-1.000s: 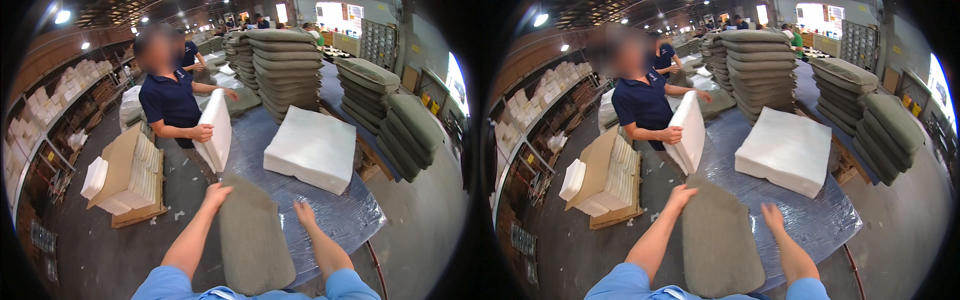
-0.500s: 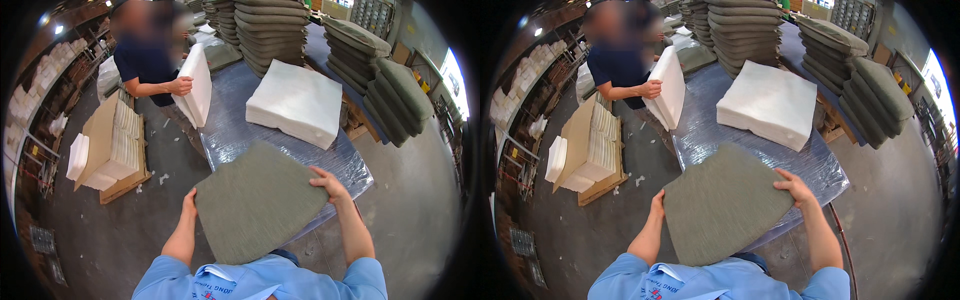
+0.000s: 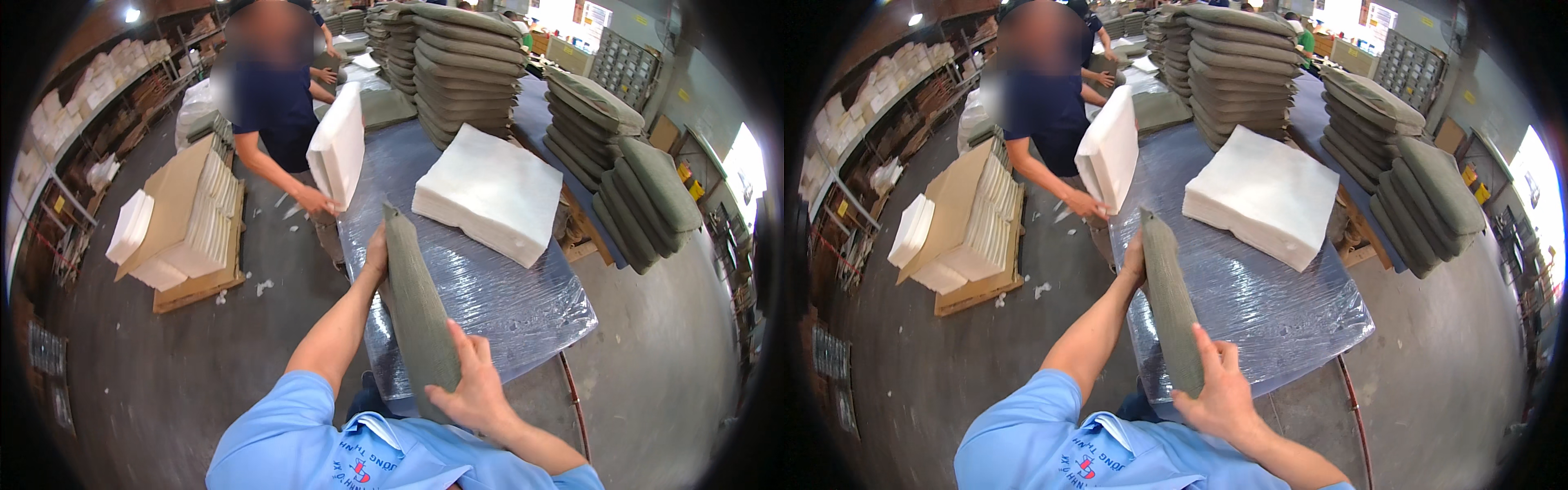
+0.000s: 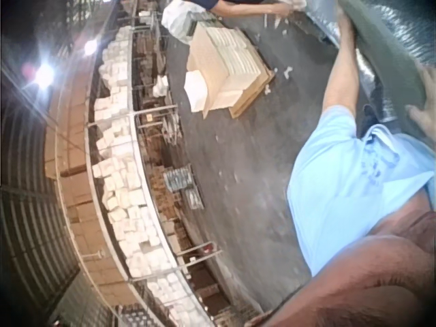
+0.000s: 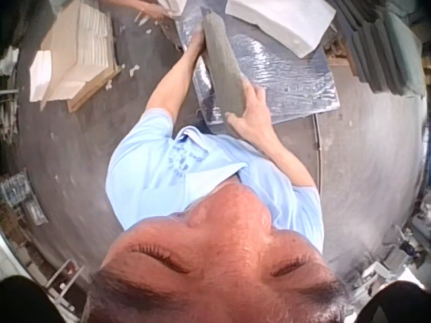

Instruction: The person repeatedly inserts rectangular foam inserts into gray fabric cushion covers by hand, aligns the edges, and places the finished cushions on a nearby stack. A coworker performs the same task across the table.

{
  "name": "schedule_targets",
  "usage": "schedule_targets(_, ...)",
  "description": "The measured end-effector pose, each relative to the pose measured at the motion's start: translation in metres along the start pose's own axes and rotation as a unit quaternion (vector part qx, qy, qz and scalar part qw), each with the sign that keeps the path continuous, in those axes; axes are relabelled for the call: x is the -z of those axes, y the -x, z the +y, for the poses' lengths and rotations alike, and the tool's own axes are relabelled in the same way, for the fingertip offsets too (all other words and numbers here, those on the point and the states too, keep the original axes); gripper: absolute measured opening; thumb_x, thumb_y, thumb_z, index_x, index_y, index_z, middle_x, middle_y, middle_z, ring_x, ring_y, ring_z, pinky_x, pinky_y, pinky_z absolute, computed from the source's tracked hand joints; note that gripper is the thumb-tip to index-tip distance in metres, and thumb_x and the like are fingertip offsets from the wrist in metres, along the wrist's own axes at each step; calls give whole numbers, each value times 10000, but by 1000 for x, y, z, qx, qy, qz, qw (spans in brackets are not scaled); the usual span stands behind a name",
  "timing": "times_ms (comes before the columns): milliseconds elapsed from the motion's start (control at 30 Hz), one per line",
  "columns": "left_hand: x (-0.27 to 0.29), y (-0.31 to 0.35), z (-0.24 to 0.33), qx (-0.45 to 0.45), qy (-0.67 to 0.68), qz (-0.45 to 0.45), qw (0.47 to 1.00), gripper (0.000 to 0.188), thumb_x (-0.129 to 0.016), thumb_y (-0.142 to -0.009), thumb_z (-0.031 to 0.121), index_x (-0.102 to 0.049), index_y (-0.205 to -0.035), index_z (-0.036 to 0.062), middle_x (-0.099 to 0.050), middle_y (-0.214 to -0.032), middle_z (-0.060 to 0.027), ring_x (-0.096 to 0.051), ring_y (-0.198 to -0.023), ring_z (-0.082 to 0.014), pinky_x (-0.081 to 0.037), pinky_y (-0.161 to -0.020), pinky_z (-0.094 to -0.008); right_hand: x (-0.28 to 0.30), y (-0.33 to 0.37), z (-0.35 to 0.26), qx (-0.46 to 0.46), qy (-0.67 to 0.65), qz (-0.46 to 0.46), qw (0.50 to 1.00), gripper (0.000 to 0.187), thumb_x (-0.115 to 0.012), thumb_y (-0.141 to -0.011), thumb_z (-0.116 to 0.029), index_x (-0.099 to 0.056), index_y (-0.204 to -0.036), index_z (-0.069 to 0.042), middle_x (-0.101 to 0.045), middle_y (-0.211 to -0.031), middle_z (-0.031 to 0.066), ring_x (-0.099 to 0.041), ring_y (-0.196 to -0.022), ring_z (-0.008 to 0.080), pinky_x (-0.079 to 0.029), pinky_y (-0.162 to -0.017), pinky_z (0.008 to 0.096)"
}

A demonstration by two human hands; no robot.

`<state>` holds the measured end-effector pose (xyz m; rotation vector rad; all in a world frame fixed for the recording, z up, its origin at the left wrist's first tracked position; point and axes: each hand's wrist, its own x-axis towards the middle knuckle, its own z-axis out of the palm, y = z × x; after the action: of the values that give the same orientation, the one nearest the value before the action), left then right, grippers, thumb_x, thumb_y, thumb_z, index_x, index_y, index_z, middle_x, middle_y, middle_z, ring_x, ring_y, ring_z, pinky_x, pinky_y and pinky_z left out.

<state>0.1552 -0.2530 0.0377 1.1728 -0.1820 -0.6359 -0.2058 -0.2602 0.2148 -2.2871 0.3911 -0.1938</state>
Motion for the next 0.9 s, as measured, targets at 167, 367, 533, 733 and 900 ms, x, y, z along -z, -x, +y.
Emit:
schedule_targets(167,14,0,11,-127,-22,-17,992,363,-517,-1070,414,-660,-1004,87,-639,-888,8,-606,-791,-119,-499,-731,-301,-22,-8,18,3,-123,-40,992,970,-720,-933,-460,-196,-1638,-49,-529,-1141,185,-622,-1002,309,-550,-862,423)
schedule_targets(367,19,3,23,-160,-21,-5,987,180,-578,-1063,201,-653,-986,57,-616,-867,42,-534,-776,-48,-452,-717,-236,-64,-166,94,-39,-259,27,965,636,-461,-1095,-417,-345,-1598,-44,-633,-1156,155,-615,-1097,243,-494,-978,397)
schedule_targets(533,18,12,37,-232,-70,70,968,189,-571,-1078,215,-626,-993,56,-614,-888,28,-525,-796,-51,-450,-731,-243,-74,-307,96,-19,-366,-4,930,764,-318,-1065,-658,-439,-1563,-92,-541,-1469,179,-527,-1314,291,-303,-1180,475)
schedule_targets(733,15,36,75,-219,-59,66,972,419,-458,-1121,394,-630,-981,38,-617,-913,-4,-545,-845,-96,-458,-788,-268,-79,-354,74,-50,-357,-149,921,785,-313,-1043,-721,-627,-1285,-44,-639,-1095,75,-544,-1044,206,-366,-1034,397)
schedule_targets(900,9,34,75,-215,-121,95,964,542,-402,-1126,457,-656,-1005,-5,-647,-927,-39,-574,-868,-131,-470,-817,-303,-89,-350,48,-66,-360,-85,927,771,-351,-1038,-720,-698,-1031,-32,-650,-882,21,-549,-843,158,-424,-859,330)
